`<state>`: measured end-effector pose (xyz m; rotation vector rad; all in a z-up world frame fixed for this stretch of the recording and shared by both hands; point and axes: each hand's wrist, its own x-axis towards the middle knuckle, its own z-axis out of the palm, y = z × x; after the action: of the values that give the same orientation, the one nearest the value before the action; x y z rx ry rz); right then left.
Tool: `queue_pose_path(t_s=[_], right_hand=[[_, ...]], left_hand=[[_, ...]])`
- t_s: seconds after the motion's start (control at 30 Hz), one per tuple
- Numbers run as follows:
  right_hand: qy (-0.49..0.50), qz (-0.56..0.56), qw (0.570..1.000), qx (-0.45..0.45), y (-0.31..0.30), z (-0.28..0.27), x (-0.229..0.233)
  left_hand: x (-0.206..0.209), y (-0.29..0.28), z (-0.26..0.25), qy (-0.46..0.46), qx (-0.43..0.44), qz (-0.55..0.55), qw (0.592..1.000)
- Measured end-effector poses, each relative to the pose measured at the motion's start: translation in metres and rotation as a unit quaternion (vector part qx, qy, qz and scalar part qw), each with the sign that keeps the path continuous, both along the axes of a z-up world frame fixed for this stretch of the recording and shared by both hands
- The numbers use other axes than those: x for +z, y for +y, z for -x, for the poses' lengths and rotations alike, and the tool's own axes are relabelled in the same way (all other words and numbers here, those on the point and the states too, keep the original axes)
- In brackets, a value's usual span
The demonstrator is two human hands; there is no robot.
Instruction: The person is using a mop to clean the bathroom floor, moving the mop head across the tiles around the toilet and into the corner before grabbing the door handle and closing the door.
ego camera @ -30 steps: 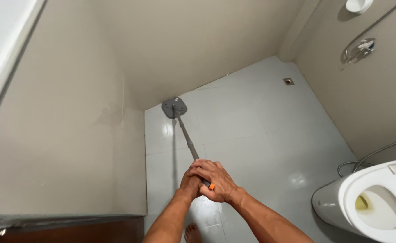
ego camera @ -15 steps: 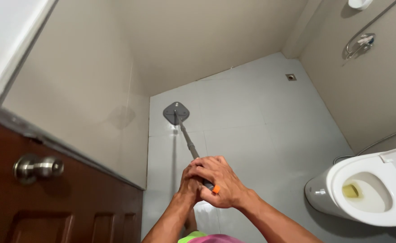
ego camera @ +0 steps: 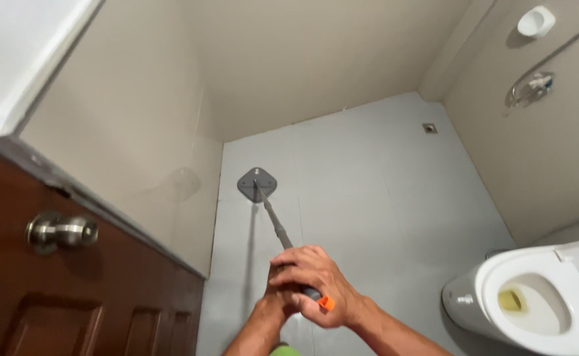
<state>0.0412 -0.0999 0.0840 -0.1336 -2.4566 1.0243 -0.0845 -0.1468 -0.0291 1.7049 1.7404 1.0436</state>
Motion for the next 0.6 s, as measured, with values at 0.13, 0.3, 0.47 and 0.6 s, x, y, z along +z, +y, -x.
queue_pose_path(t_s=[0.13, 0.3, 0.47, 0.6], right_hand=[[-0.013, 0.005, 1.000, -0.005, 0.037, 0.027, -0.023], [-0.085, 0.004, 0.996, -0.028, 0.085, 0.072, -0.058], [-0.121, -0.011, 0.992, -0.040, 0.125, 0.119, -0.078], [-0.141, -0.005, 0.989, -0.040, 0.138, 0.134, -0.080]], left_hand=[[-0.019, 0.032, 0.023, 0.007, -0.001, 0.069, 0.998], [-0.050, 0.086, 0.075, -0.002, 0.025, 0.158, 0.987], [-0.068, 0.129, 0.121, 0.069, 0.005, 0.144, 0.987], [-0.077, 0.136, 0.133, -0.245, 0.082, 0.227, 0.939]])
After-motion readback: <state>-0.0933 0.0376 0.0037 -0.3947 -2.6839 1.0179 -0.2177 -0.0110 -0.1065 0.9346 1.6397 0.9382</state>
